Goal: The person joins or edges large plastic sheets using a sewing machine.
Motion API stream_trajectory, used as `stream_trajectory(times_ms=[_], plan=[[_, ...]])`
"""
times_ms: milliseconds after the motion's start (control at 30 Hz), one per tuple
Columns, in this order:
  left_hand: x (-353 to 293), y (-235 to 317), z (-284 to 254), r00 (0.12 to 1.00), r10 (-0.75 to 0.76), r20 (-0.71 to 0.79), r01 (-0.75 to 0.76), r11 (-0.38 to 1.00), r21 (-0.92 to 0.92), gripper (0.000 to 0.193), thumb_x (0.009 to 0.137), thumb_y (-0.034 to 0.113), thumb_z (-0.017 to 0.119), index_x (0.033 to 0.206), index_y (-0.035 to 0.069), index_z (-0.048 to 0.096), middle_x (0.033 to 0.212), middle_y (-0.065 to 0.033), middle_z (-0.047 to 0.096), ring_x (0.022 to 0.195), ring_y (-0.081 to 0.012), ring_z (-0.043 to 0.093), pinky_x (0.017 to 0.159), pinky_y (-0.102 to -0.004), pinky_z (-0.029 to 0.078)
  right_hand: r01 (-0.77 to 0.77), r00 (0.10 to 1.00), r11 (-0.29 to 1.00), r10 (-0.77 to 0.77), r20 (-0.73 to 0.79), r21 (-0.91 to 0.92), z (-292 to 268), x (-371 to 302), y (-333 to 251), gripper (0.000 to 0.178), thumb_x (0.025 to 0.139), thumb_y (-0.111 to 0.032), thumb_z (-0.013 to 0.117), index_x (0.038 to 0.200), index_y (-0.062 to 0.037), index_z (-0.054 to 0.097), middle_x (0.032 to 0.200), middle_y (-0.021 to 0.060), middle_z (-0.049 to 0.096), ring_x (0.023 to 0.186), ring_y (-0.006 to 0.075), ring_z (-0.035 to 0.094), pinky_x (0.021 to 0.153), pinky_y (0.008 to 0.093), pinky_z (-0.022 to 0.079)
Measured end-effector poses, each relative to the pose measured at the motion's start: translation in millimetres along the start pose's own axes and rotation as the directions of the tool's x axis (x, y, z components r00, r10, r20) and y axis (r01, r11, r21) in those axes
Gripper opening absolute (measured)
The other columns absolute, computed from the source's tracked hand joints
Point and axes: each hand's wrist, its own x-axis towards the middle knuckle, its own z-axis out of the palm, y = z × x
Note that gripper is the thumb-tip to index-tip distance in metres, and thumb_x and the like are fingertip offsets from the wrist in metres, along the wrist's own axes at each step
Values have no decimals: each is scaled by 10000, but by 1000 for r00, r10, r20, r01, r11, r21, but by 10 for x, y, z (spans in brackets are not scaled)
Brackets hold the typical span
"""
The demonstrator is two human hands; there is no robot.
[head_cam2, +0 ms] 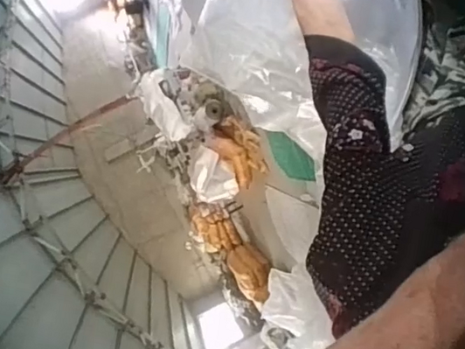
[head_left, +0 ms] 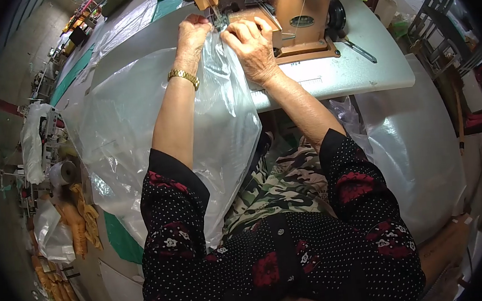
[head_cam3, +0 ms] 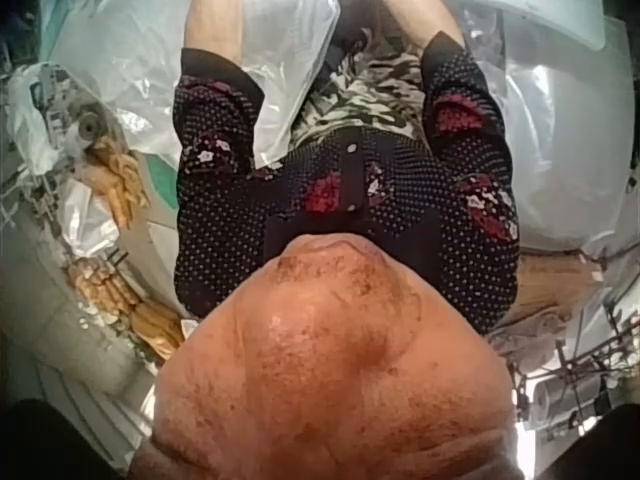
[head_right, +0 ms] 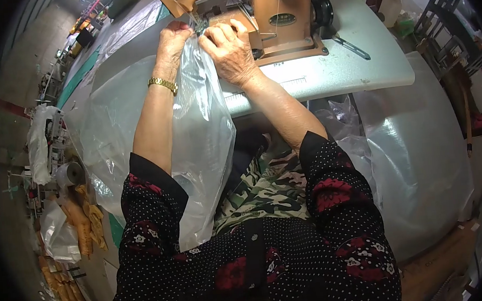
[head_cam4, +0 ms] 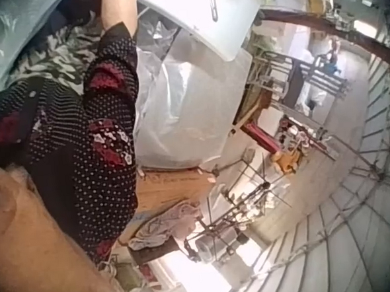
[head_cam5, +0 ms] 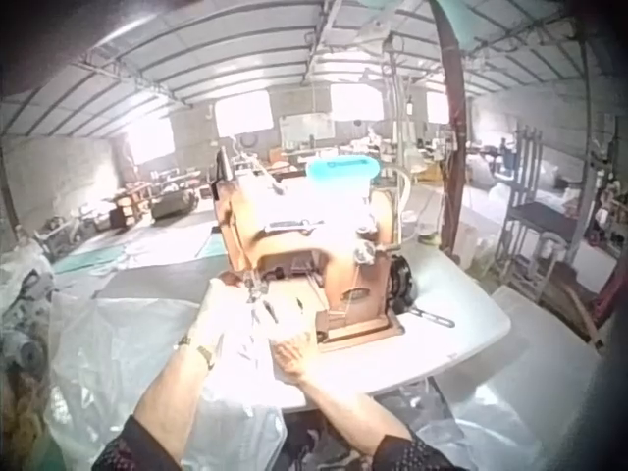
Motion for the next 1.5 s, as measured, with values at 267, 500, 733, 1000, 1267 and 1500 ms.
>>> stream_trajectory(times_ms=[267, 500, 733, 1000, 1267, 1500], plan=[[67, -89, -46, 996, 93, -5, -93, 994, 59, 155, 732, 55, 697, 865, -21, 674, 819, -91, 691, 749, -178, 624, 726, -304, 500, 2, 1000, 999, -2, -9, -38, 15, 11, -28, 199, 834, -167, 576, 1022, -161, 639, 1020, -21, 607, 1052, 144, 569, 1022, 415, 276], [-176, 359, -45, 997, 67, 27, -72, 909, 411, 255, 790, 123, 695, 991, -26, 645, 966, -135, 674, 897, -245, 625, 822, -352, 483, 21, 999, 998, -23, -44, -60, 48, -3, 18, 188, 828, -165, 591, 1009, -158, 640, 1020, -27, 613, 1029, 140, 573, 1009, 405, 290], [-1657, 784, -308, 860, 429, 277, -510, 704, 494, 515, 840, 280, 700, 1259, 25, 541, 1341, -203, 506, 1254, -366, 466, 1056, -421, 365, 61, 994, 992, -71, -89, -109, -11, 5, 19, 197, 815, -202, 601, 1003, -168, 649, 1017, -22, 627, 1025, 140, 575, 973, 373, 335], [-3935, 505, -480, 985, 120, 120, -170, 686, 707, 728, 781, 262, 763, 1389, 50, 423, 1492, -211, 302, 1367, -379, 308, 1124, -476, 258, -183, 973, 944, 214, -86, 275, -698, -485, -280, 386, 865, -201, 613, 1217, -54, 560, 1147, 126, 584, 1081, 294, 549, 985, 427, 371], [-4574, 93, -554, 970, 238, -41, -120, 624, 772, 588, 761, 157, 769, 1280, 37, 520, 1349, -183, 434, 1253, -391, 396, 1035, -496, 326, -754, 255, -492, 392, 884, 436, -1175, -1718, -1762, 270, 974, -246, 563, 1132, -28, 564, 972, 26, 623, 935, 110, 594, 763, 262, 487], [-4727, -269, -578, 979, 150, -136, -1, 674, 738, 254, 812, 106, 688, 1043, 52, 596, 961, -124, 600, 892, -340, 564, 821, -408, 455, -870, 139, -438, 223, 965, 227, -1253, -1802, -2090, 368, 943, -340, 604, 1120, -20, 561, 988, 44, 626, 919, 115, 589, 749, 285, 494]])
